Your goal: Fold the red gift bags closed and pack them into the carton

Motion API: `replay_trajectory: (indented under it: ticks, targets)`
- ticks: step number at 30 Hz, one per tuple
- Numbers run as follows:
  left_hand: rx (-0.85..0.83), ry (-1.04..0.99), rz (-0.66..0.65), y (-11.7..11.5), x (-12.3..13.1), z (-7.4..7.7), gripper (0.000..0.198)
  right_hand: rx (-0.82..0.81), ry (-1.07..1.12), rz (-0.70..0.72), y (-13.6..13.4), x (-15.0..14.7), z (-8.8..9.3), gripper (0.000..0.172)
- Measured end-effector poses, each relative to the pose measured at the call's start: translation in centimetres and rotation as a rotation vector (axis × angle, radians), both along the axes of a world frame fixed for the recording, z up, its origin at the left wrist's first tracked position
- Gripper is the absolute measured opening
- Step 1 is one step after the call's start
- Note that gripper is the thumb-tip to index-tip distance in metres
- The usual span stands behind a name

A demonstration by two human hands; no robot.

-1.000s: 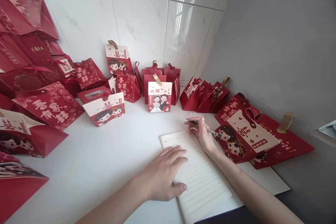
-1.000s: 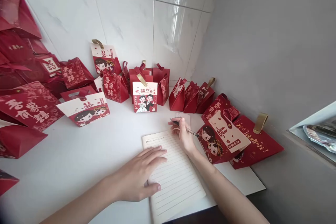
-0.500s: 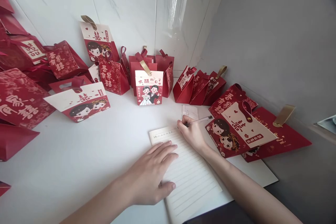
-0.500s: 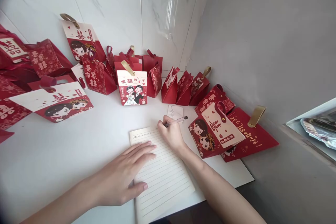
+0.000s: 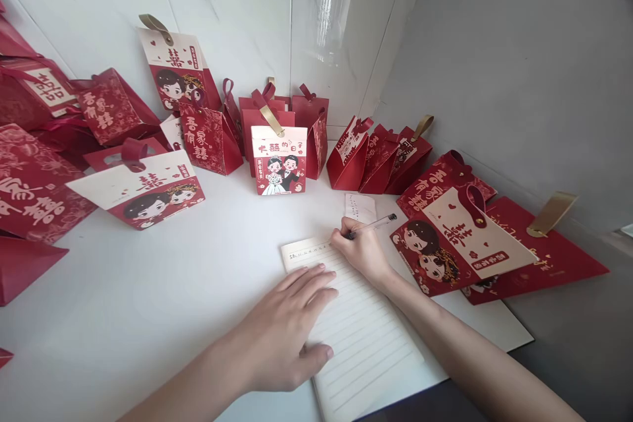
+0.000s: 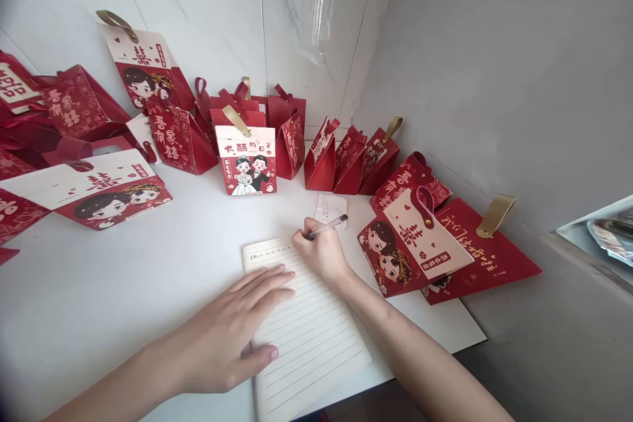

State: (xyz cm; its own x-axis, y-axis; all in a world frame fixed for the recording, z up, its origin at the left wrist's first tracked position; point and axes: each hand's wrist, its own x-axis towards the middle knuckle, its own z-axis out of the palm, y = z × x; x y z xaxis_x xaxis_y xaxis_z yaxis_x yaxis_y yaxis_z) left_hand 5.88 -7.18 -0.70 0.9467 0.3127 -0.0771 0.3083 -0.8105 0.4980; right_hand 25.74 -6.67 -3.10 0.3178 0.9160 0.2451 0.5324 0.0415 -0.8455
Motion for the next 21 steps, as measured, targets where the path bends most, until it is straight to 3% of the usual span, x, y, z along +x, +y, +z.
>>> replay_trajectory:
  ticks: [21]
  targets:
    - [-0.011,-0.033,0.011,-0.26,-0.03,0.01,0.056,0.041,0.063,-0.021,0.08,0.18,-0.22,0.027]
